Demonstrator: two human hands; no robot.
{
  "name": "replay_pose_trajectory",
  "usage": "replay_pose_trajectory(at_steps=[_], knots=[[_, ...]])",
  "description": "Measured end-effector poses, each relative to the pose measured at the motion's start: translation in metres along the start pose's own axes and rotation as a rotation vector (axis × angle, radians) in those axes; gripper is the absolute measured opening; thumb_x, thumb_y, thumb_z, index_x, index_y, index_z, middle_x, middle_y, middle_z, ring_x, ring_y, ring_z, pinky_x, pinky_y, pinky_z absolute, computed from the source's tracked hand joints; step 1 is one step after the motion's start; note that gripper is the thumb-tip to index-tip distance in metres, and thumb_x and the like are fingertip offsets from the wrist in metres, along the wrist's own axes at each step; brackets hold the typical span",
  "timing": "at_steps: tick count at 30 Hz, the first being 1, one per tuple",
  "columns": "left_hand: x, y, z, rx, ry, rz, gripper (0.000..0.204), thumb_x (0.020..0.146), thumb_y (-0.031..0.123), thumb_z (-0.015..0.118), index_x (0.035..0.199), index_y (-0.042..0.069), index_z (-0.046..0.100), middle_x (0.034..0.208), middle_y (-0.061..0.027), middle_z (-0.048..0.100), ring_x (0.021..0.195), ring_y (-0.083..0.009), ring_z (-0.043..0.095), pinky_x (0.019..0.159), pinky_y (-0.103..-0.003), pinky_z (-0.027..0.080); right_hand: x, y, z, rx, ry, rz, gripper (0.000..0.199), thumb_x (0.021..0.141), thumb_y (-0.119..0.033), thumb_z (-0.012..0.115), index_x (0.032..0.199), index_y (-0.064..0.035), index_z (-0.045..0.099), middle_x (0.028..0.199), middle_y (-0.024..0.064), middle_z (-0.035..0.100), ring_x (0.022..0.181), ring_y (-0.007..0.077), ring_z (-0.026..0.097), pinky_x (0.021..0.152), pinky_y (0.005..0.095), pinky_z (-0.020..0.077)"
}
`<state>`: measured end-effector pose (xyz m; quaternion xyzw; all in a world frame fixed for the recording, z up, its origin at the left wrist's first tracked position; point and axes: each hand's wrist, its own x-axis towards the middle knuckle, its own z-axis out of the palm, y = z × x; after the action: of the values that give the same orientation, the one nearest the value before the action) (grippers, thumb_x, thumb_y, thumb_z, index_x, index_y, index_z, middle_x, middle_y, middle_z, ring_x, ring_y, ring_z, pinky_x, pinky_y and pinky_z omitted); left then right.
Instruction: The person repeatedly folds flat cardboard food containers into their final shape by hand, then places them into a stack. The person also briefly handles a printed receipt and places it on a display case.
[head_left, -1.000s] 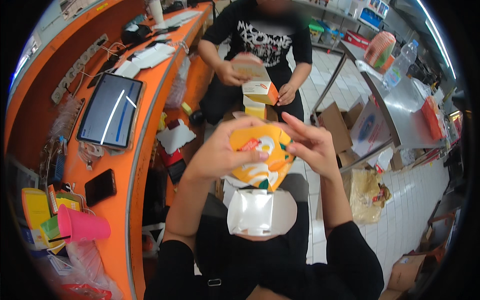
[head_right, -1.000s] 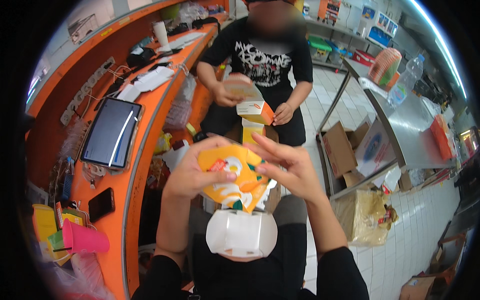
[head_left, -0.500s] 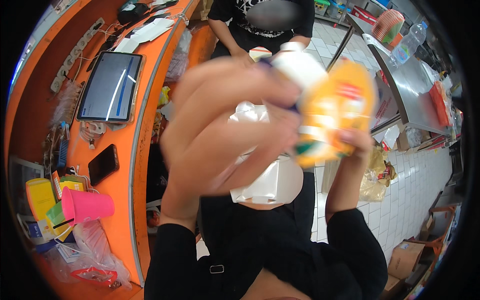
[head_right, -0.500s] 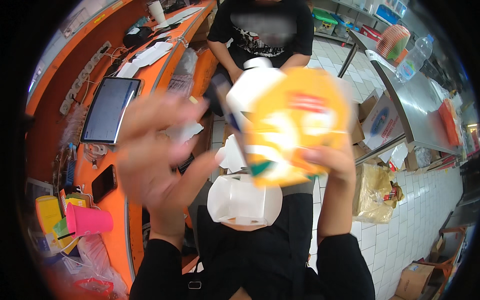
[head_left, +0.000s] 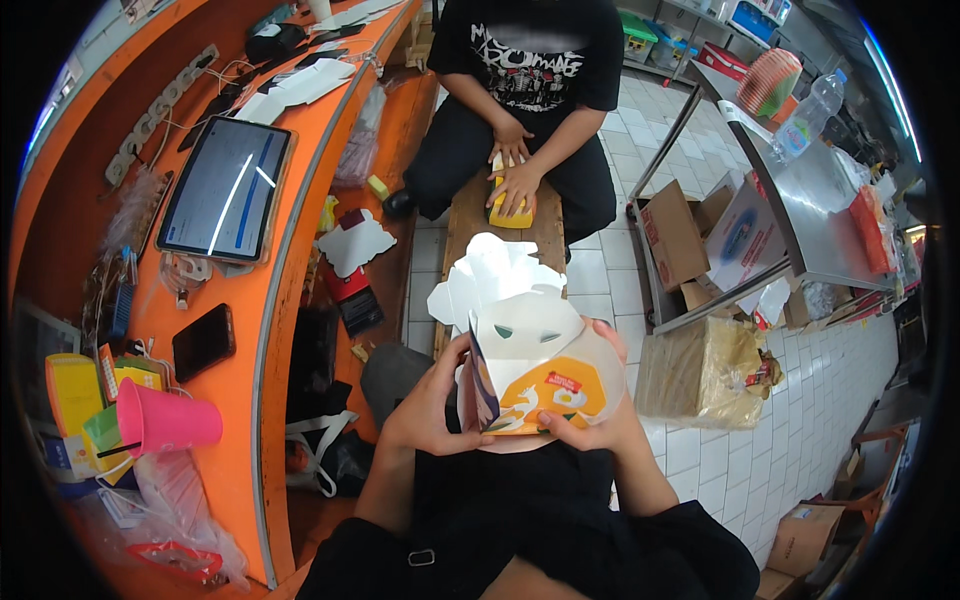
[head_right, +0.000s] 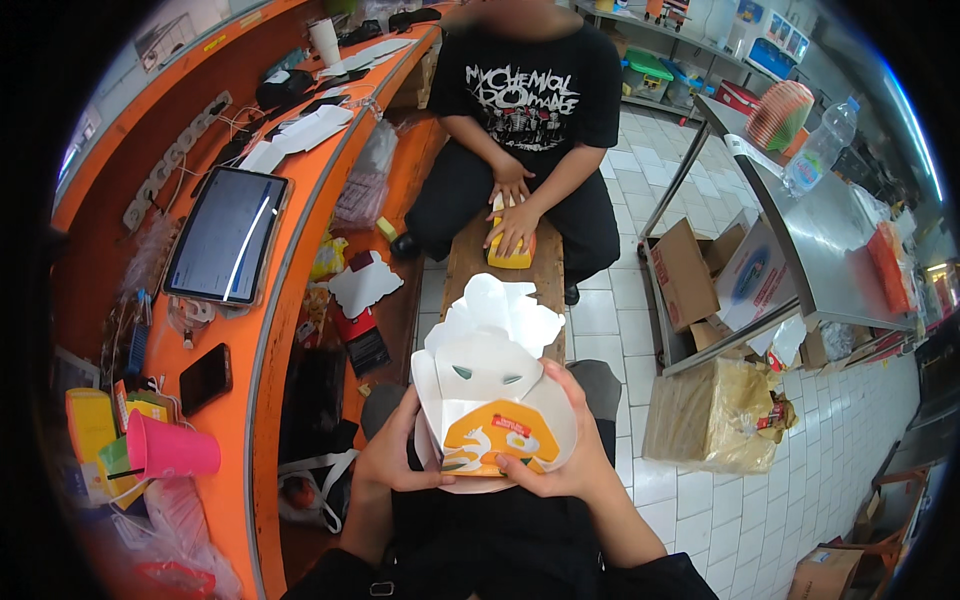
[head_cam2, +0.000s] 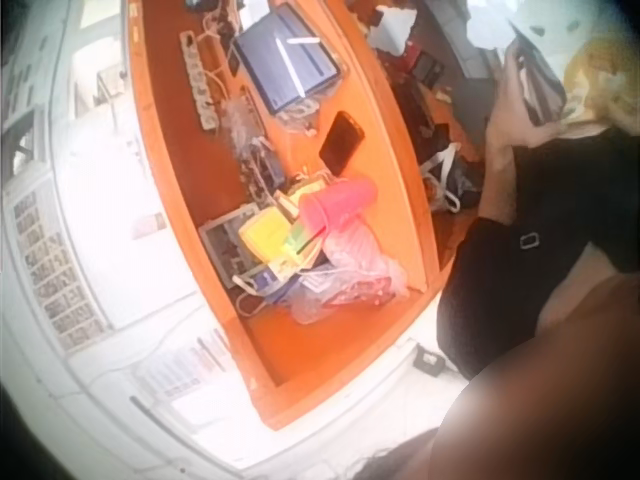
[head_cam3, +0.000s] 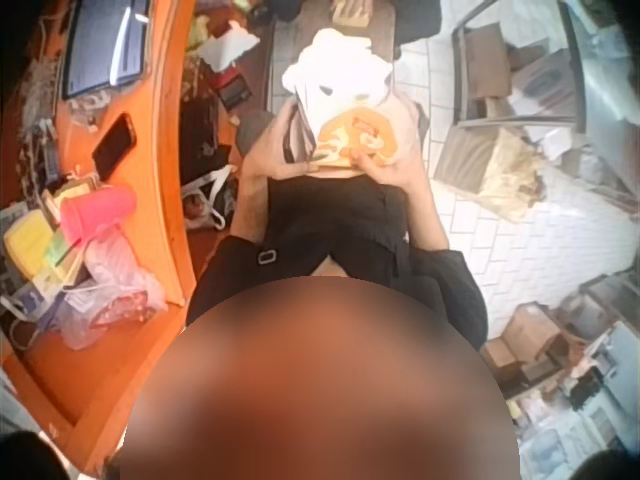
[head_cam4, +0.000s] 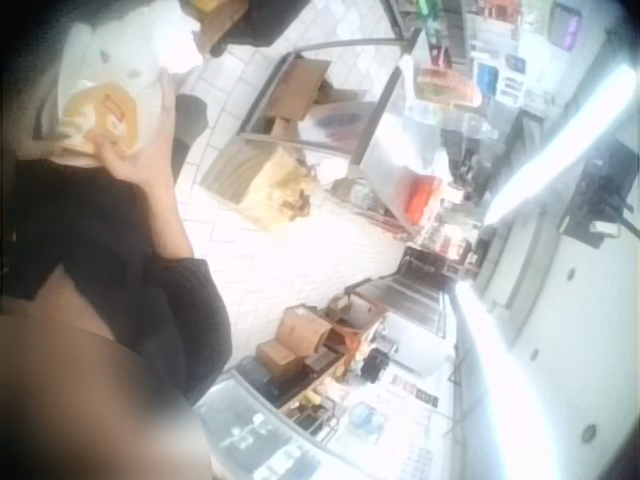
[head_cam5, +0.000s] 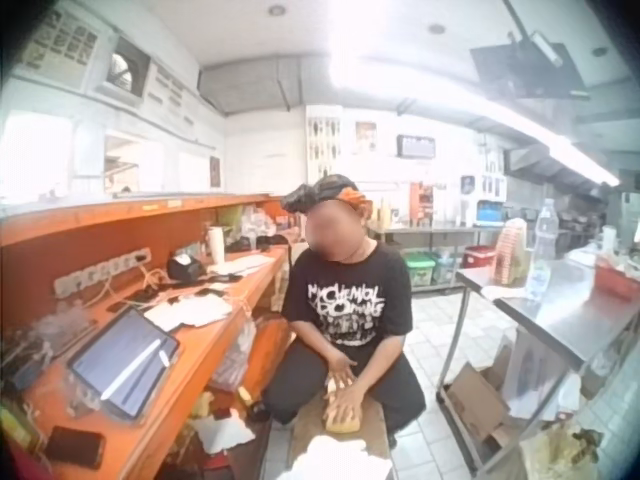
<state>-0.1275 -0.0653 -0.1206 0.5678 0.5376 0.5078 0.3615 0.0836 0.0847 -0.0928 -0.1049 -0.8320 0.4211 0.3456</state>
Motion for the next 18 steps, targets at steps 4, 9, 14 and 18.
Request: replay_pose_trajectory(at_steps=[4,9,14,18], knots=[[0.005,0.005,0.006,-0.102,-0.027,0.039,0.117,0.055,0.019,0.082,0.146,-0.005,0.012,0.142,-0.0221,0.034,0.134,-0.0299,0.033,0.110,-0.038,0.025,0.003,-0.006,-0.003,-0.082,-0.036,-0.049,0.094,0.059,-0.028,0.086,0.136,-0.0121,0.035,0.129,0.0256,0.041,0.114,0.0428,0.049,0.095,0.0447,0.0427],[0.017,0.015,0.016,-0.344,0.169,0.285,0.117,0.055,0.016,0.083,0.149,0.010,0.013,0.145,-0.0255,0.029,0.134,-0.0394,0.033,0.108,-0.046,0.026,0.010,-0.017,-0.015,-0.177,-0.180,0.066,0.069,0.059,-0.024,0.083,0.121,-0.0161,0.055,0.125,0.0236,0.042,0.115,0.0424,0.048,0.093,0.0444,0.0438],[0.033,0.014,0.001,-0.043,0.003,0.473,0.109,0.059,0.011,0.083,0.147,0.021,0.019,0.147,-0.0286,0.023,0.133,-0.0440,0.033,0.106,-0.051,0.029,0.010,-0.024,-0.020,-0.095,-0.209,0.025,0.058,0.060,-0.018,0.083,0.113,-0.0165,0.061,0.125,0.0209,0.039,0.116,0.0386,0.048,0.097,0.0434,0.0422],[0.028,0.016,0.000,-0.046,-0.028,0.420,0.111,0.061,0.008,0.084,0.147,0.022,0.015,0.149,-0.0304,0.018,0.135,-0.0461,0.030,0.107,-0.052,0.028,0.010,-0.019,-0.022,0.017,-0.211,0.091,0.058,0.057,-0.018,0.082,0.112,-0.0178,0.064,0.125,0.0185,0.039,0.116,0.0369,0.048,0.097,0.0429,0.0428]])
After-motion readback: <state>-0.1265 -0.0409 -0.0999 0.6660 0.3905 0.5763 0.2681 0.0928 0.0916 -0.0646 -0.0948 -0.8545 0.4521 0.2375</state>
